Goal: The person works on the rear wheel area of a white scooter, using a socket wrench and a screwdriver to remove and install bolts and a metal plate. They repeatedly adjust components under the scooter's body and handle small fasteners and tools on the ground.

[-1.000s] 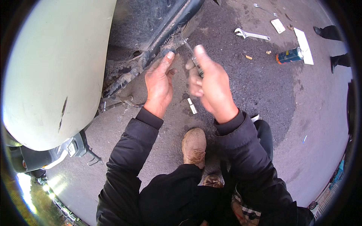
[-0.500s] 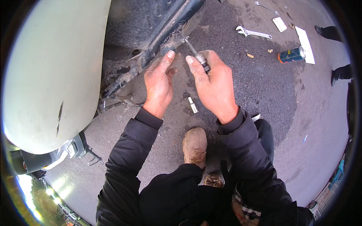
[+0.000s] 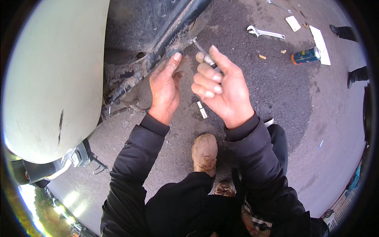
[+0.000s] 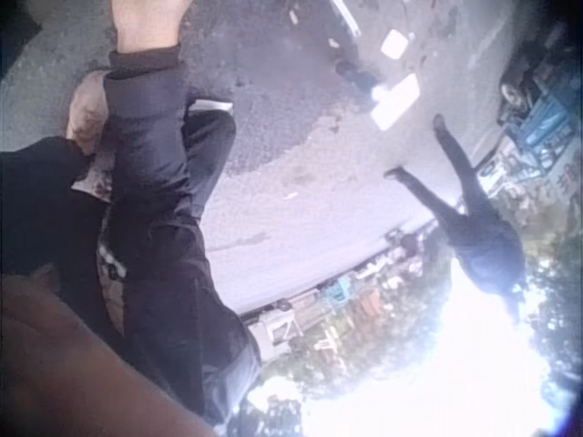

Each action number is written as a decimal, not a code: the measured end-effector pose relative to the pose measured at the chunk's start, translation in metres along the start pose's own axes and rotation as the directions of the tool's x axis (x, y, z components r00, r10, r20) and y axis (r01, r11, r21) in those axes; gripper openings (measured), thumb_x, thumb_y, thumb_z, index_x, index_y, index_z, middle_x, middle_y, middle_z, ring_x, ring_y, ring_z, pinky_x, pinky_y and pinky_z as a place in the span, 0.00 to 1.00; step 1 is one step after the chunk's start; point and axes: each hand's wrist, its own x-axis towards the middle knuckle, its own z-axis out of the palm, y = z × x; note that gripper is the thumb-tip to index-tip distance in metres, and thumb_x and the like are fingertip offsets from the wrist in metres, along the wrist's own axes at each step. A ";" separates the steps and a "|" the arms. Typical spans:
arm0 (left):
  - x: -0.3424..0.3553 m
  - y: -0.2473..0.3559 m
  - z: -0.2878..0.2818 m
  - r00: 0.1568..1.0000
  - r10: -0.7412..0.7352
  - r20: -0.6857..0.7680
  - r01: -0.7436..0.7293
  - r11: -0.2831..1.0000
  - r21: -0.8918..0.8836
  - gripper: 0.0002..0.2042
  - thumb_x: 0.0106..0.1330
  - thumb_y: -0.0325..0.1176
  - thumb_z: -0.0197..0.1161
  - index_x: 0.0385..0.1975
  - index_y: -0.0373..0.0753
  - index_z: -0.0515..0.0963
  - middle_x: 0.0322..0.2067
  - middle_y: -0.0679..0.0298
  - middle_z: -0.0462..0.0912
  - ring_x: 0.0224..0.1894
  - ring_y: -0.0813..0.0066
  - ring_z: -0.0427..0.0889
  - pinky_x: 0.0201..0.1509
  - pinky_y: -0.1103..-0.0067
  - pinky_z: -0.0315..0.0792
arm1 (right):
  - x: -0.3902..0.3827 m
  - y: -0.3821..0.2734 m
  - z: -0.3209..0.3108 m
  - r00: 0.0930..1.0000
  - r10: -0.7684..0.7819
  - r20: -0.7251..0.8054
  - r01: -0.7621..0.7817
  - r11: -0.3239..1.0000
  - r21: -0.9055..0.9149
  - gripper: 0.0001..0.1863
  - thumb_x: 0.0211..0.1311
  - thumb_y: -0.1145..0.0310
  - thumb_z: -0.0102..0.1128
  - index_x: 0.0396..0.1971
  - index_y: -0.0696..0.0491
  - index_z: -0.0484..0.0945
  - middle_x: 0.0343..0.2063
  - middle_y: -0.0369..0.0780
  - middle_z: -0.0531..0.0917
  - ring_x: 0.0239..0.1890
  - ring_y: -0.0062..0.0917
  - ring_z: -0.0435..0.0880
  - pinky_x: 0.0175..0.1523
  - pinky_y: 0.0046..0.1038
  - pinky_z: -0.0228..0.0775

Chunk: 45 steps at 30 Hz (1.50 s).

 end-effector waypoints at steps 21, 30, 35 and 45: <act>0.002 -0.001 -0.002 1.000 0.004 0.002 -0.004 0.998 0.061 0.16 0.73 0.39 0.67 0.54 0.36 0.81 0.51 0.61 0.85 0.57 0.69 0.81 0.57 0.70 0.74 | 0.004 -0.005 0.002 0.978 -0.193 -0.078 0.131 0.861 -0.491 0.20 0.81 0.55 0.50 0.50 0.59 0.77 0.17 0.25 0.61 0.17 0.14 0.59 0.28 0.22 0.57; -0.002 -0.002 0.000 1.000 0.020 -0.023 -0.020 1.000 0.008 0.13 0.70 0.38 0.71 0.47 0.36 0.84 0.46 0.65 0.88 0.48 0.77 0.84 0.45 0.77 0.70 | 0.003 -0.003 0.005 0.969 -0.228 -0.095 0.130 0.797 -0.590 0.18 0.80 0.61 0.53 0.53 0.61 0.78 0.18 0.26 0.63 0.17 0.15 0.61 0.27 0.23 0.58; -0.001 0.000 -0.003 1.000 -0.013 0.007 0.012 0.996 0.087 0.16 0.73 0.39 0.68 0.54 0.36 0.81 0.50 0.62 0.86 0.54 0.70 0.82 0.56 0.70 0.75 | 0.006 -0.001 0.000 0.987 0.069 0.148 -0.106 0.961 0.255 0.15 0.79 0.62 0.55 0.51 0.59 0.77 0.17 0.27 0.68 0.17 0.17 0.65 0.26 0.26 0.59; -0.003 0.000 0.000 1.000 -0.012 0.007 0.011 0.996 0.091 0.17 0.73 0.41 0.68 0.54 0.36 0.81 0.51 0.63 0.86 0.53 0.70 0.82 0.55 0.70 0.73 | 0.008 -0.005 0.000 0.990 0.072 0.118 -0.107 0.938 0.328 0.21 0.82 0.59 0.50 0.55 0.63 0.77 0.18 0.26 0.62 0.17 0.15 0.60 0.29 0.23 0.58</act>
